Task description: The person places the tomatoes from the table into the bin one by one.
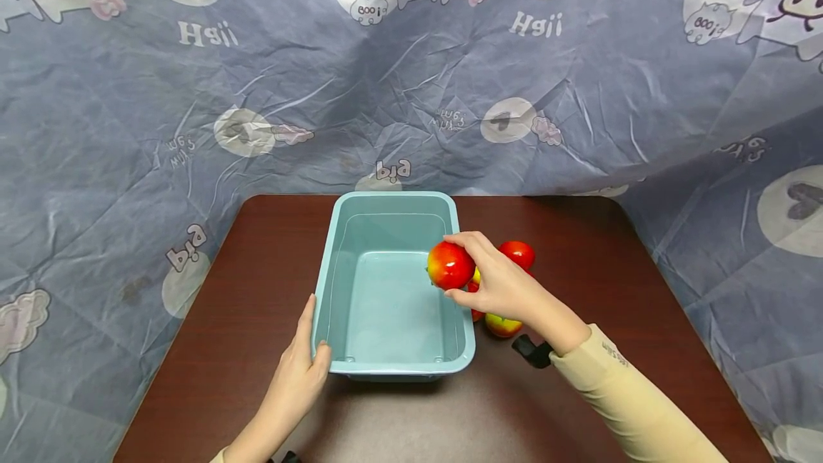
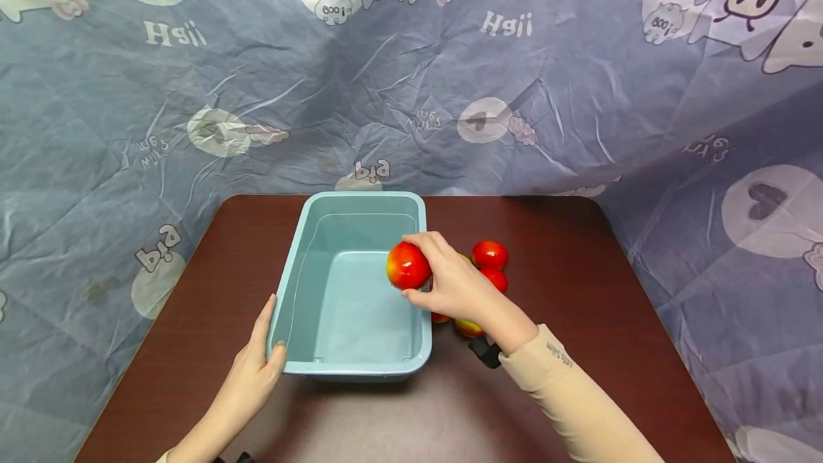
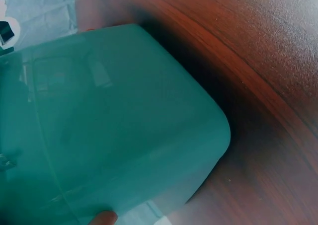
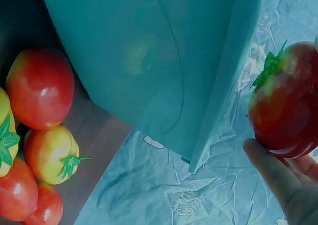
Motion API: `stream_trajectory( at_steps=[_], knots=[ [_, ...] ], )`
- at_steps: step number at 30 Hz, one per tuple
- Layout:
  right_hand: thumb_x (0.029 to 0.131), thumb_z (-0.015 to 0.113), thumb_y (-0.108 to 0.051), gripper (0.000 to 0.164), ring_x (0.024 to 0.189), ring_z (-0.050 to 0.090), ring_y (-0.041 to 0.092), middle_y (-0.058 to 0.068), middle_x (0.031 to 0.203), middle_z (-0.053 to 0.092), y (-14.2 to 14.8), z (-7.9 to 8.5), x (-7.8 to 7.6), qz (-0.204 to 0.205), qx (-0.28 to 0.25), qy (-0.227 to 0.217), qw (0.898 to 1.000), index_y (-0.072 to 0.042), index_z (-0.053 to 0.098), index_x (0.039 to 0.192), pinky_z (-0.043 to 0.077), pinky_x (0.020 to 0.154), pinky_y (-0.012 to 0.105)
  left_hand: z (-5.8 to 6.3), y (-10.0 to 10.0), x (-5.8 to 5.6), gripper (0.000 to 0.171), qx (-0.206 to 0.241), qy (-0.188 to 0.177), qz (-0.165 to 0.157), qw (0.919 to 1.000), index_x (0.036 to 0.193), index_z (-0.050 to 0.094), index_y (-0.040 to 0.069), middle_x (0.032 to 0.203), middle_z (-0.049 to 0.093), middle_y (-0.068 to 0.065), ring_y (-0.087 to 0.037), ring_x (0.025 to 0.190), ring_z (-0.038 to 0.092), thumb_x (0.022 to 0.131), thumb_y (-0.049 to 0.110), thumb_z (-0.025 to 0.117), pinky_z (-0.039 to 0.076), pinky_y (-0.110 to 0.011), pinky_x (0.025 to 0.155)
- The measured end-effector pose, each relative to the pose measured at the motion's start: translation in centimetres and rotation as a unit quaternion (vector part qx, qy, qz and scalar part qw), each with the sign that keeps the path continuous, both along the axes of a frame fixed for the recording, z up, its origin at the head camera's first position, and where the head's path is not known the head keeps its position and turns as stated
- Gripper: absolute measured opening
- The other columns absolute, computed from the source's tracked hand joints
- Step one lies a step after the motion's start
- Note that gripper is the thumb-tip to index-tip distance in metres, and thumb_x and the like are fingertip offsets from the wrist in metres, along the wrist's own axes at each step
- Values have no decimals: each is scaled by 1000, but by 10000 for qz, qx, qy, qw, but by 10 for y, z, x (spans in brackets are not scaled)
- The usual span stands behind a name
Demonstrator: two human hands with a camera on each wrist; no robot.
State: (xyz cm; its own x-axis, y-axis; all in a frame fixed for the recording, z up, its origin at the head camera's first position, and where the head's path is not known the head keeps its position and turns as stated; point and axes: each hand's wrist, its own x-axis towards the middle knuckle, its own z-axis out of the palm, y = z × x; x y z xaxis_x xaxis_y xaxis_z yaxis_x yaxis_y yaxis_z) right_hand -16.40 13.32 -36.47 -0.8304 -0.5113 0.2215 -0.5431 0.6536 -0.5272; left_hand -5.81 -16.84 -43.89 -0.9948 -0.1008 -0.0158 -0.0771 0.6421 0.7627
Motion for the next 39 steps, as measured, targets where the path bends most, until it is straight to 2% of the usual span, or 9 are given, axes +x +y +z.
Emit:
stream_trajectory(
  at_steps=[5, 9, 14, 22, 29, 37, 39],
  knots=[
    [78, 79, -23, 72, 115, 56, 23, 7, 136, 49, -1, 1, 0, 28, 13, -11, 10000, -13, 44, 139, 54, 89, 43, 2, 0, 1, 72, -176, -61, 8, 9998, 159, 14, 19, 147, 47, -24, -37, 122, 58, 93, 10, 43, 46, -55, 91],
    [77, 80, -23, 72, 115, 56, 23, 8, 136, 49, -2, 2, 0, 41, 44, 12, 10000, -13, 44, 139, 54, 89, 43, 5, 0, 2, 72, -254, -153, -25, 9996, 159, 13, 21, 143, 51, -26, -33, 110, 64, 94, 12, 43, 48, -51, 82],
    [77, 79, -23, 72, 116, 56, 22, 8, 135, 50, -4, 1, -2, 80, 127, 60, 9999, -12, 44, 139, 54, 89, 42, 6, -1, 2, 72, -238, -196, -51, 9995, 159, 13, 21, 144, 49, -25, -30, 107, 64, 94, 11, 43, 48, -48, 80],
    [77, 81, -23, 73, 115, 57, 23, 8, 132, 51, -8, -5, -3, 195, 142, -93, 9997, -12, 44, 139, 53, 91, 43, 3, -1, 2, 73, -239, -79, -62, 9997, 159, 13, 19, 137, 55, -27, -22, 83, 55, 93, 9, 43, 45, -41, 73],
    [77, 81, -21, 74, 124, 51, 26, 10, 136, 49, -8, -12, -3, 321, 142, -175, 9992, -8, 44, 140, 52, 95, 44, 2, 1, 2, 72, -208, -58, -45, 9998, 159, 12, 19, 133, 57, -28, -22, 84, 55, 94, 9, 43, 45, -42, 74],
    [80, 79, -24, 71, 125, 51, 26, 9, 142, 46, 3, -14, -3, 167, 57, -180, 9997, -10, 46, 142, 53, 93, 41, 1, 1, 1, 72, -186, -96, -46, 9998, 159, 12, 19, 133, 57, -27, -23, 81, 52, 95, 9, 42, 44, -42, 74],
    [81, 79, -24, 69, 126, 51, 26, 9, 142, 46, 9, -14, -4, 78, 20, -78, 9999, -10, 47, 141, 53, 94, 42, 2, 1, 1, 72, -196, -146, -41, 9997, 159, 11, 20, 115, 66, -24, -22, 80, 52, 95, 9, 42, 44, -41, 74]
  ],
)
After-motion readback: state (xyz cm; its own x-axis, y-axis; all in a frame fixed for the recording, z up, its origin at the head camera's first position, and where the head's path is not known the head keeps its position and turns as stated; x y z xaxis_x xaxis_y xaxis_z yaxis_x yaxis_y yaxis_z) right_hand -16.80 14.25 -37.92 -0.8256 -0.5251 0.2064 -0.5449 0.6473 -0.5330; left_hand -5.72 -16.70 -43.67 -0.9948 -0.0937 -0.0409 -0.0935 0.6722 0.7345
